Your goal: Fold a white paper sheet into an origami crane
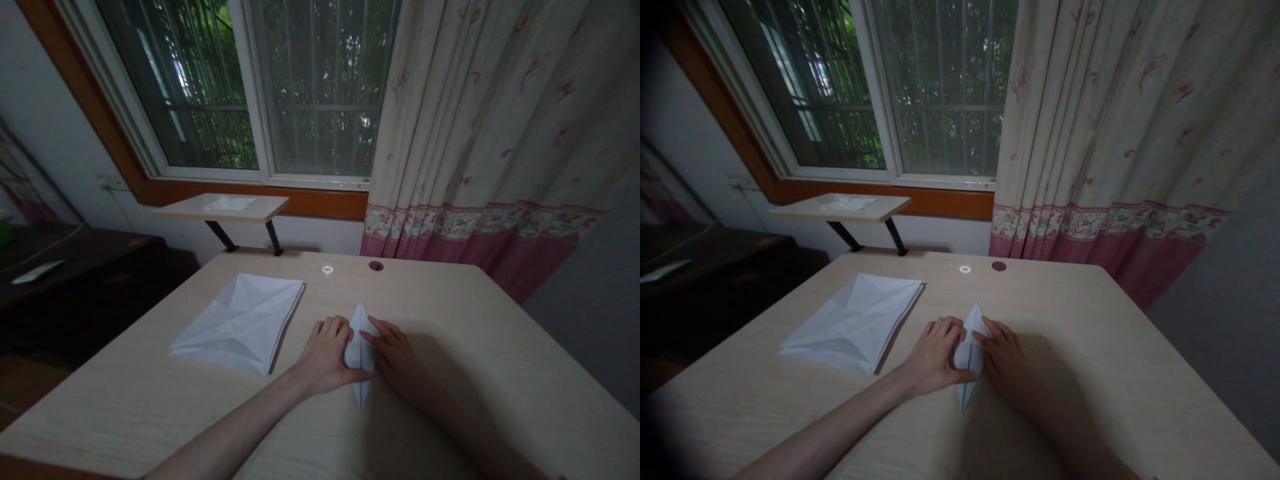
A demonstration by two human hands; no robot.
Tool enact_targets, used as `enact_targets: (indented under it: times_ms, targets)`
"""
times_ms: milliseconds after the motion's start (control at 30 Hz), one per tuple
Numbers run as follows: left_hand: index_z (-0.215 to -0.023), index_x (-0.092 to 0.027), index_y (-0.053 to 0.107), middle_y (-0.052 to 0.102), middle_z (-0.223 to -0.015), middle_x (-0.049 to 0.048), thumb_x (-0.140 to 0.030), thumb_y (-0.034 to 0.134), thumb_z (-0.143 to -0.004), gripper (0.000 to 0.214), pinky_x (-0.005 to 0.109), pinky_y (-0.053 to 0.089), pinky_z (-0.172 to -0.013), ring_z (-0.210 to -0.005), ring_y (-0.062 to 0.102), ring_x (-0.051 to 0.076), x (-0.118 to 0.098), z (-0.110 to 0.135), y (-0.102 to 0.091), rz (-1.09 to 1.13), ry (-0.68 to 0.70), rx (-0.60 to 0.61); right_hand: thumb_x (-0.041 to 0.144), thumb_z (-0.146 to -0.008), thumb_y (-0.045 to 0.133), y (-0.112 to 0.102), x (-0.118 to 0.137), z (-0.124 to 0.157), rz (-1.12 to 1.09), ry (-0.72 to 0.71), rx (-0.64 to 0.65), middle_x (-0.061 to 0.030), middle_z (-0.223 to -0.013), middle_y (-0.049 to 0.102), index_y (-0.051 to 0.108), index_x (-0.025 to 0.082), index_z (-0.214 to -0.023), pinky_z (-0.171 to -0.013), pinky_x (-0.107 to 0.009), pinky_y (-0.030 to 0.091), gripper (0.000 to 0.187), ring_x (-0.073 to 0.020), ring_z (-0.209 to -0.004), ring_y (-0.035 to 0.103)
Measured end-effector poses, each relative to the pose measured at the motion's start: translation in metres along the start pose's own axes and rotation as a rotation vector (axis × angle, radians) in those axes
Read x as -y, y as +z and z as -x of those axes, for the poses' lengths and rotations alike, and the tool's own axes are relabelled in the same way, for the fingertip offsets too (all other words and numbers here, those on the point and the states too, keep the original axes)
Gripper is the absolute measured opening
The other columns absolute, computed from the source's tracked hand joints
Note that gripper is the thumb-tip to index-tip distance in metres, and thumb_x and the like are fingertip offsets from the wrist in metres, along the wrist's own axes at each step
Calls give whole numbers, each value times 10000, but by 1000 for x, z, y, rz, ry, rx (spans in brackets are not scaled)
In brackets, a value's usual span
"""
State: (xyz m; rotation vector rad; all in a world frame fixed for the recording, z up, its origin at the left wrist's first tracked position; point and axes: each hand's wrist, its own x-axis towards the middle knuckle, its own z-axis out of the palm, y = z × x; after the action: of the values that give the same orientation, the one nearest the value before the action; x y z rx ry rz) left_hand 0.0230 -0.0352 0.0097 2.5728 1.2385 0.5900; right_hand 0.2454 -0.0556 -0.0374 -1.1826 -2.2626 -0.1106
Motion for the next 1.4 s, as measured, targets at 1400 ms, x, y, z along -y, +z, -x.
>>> enact_targets:
  times_ms: [1400]
  targets:
    - [-1114, -214, 635, 695, -1146, 62, 8, 446, -801, 428, 372, 490, -976, -1090, 626, 223, 21, -1, 8, 202, 140, -69, 74, -874, 454, -7, 6, 4, 102, -6, -32, -85, -1208, 721, 641, 244, -1267, -1031, -536, 521, 467, -264, -1104, 678]
